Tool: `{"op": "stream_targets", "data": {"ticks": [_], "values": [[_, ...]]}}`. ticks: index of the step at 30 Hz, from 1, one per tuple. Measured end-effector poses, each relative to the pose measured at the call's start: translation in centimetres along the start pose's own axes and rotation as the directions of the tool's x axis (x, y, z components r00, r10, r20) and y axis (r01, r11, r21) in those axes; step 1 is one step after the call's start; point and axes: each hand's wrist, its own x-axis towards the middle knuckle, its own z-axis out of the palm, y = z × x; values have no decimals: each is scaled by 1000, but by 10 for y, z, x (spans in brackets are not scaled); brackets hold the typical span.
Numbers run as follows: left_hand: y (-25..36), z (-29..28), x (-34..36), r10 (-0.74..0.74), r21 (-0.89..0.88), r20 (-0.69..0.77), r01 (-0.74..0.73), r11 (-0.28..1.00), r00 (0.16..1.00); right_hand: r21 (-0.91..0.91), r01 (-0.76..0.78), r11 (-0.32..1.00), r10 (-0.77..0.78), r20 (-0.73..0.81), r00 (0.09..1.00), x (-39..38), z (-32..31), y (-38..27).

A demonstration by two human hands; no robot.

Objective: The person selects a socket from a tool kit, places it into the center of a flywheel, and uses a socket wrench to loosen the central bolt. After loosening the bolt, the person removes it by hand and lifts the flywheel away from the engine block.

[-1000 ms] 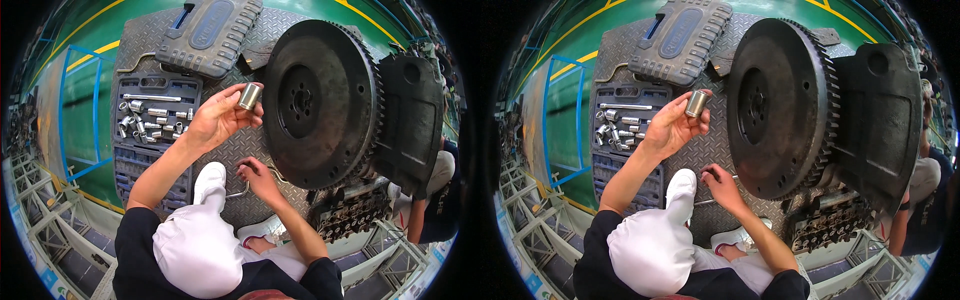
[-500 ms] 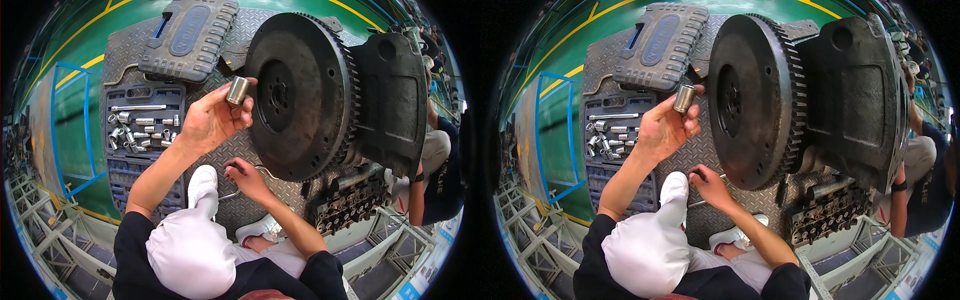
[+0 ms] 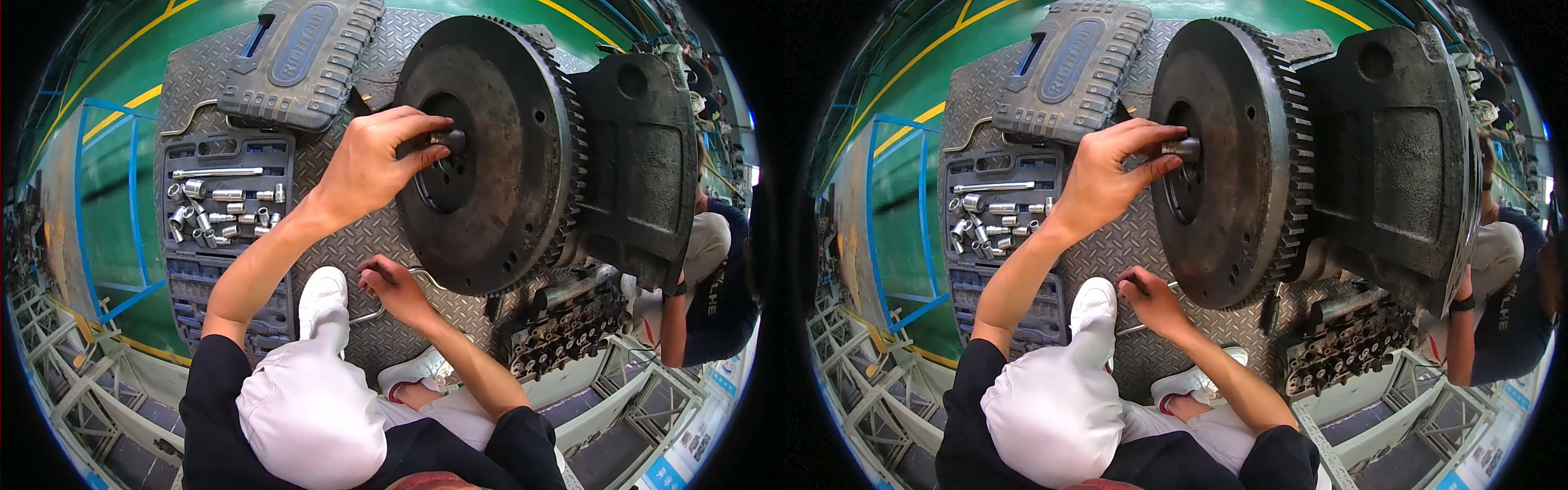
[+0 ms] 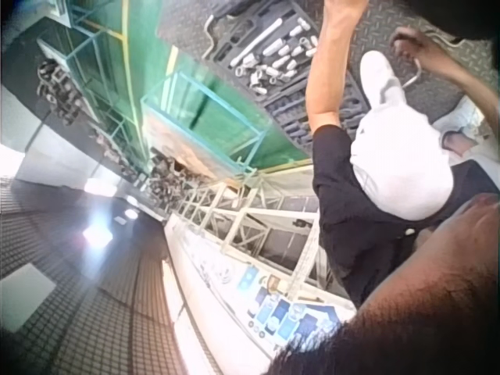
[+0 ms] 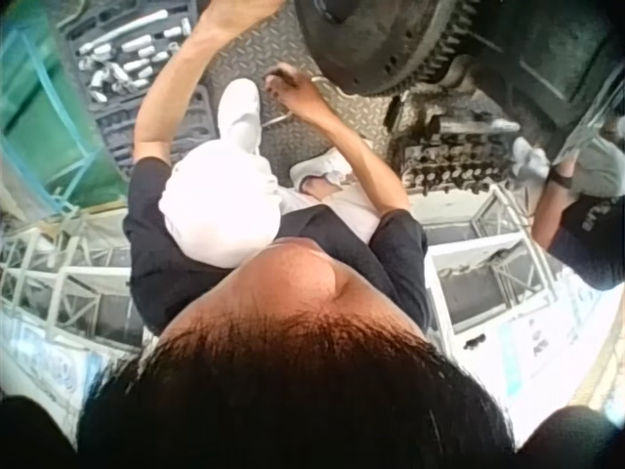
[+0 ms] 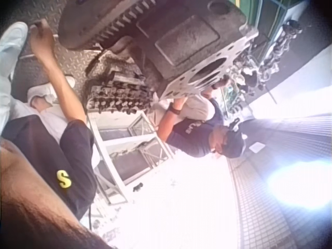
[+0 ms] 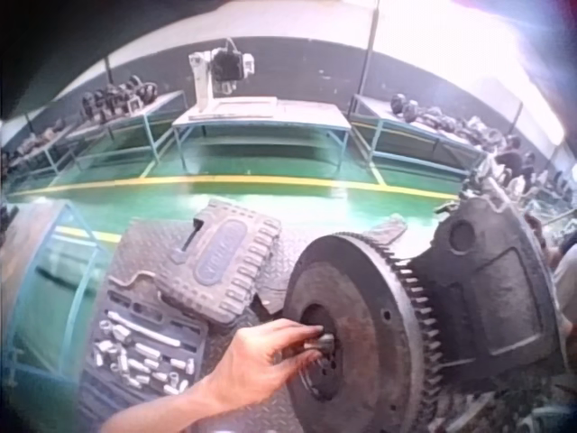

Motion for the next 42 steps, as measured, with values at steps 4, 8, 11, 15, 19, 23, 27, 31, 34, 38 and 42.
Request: {"op": "stream_targets", "data": {"ticks": [4, 8, 11, 15, 19, 23, 27, 31, 34, 38, 42], "values": [[2, 6, -1, 173, 157, -90, -157, 975, 981, 12, 21, 1000, -21, 10, 1000, 2, 0, 0], [-4, 13, -5, 84, 24, -173, -81, 996, 981, -30, 72, 997, -72, 13, 997, 5, 4, 2], [-11, 17, -6, 111, 29, -193, -108, 994, 975, 2, 65, 998, -65, 18, 998, 6, 6, 4], [-18, 18, -6, 187, 40, -224, -183, 982, 957, -6, 34, 999, -33, 17, 999, 5, 6, 5], [-20, 18, -7, 163, 81, -216, -148, 986, 963, 14, -9, 1000, 9, 6, 1000, 7, 7, 5], [-19, 23, -8, 145, 60, -254, -134, 989, 956, 13, -2, 1000, 2, 16, 1000, 8, 6, 4], [-20, 23, -10, 25, -65, -196, -38, 997, 980, 15, -32, 999, 31, 35, 999, 8, 4, 3], [-24, 17, -9, 140, 23, -163, -138, 990, 977, -3, -2, 1000, 2, 29, 1000, 8, 0, 5], [-25, 12, -2, 267, 94, -175, -254, 963, 948, 8, 27, 1000, -27, 16, 1000, 9, -3, 8], [-23, 19, -1, 372, 157, -88, -356, 921, 924, 49, 32, 998, -32, 12, 999, 10, -3, 13], [-42, 19, -16, 134, 94, -239, -115, 989, 962, 35, -21, 999, 21, 2, 1000, 12, -3, 15]]}}
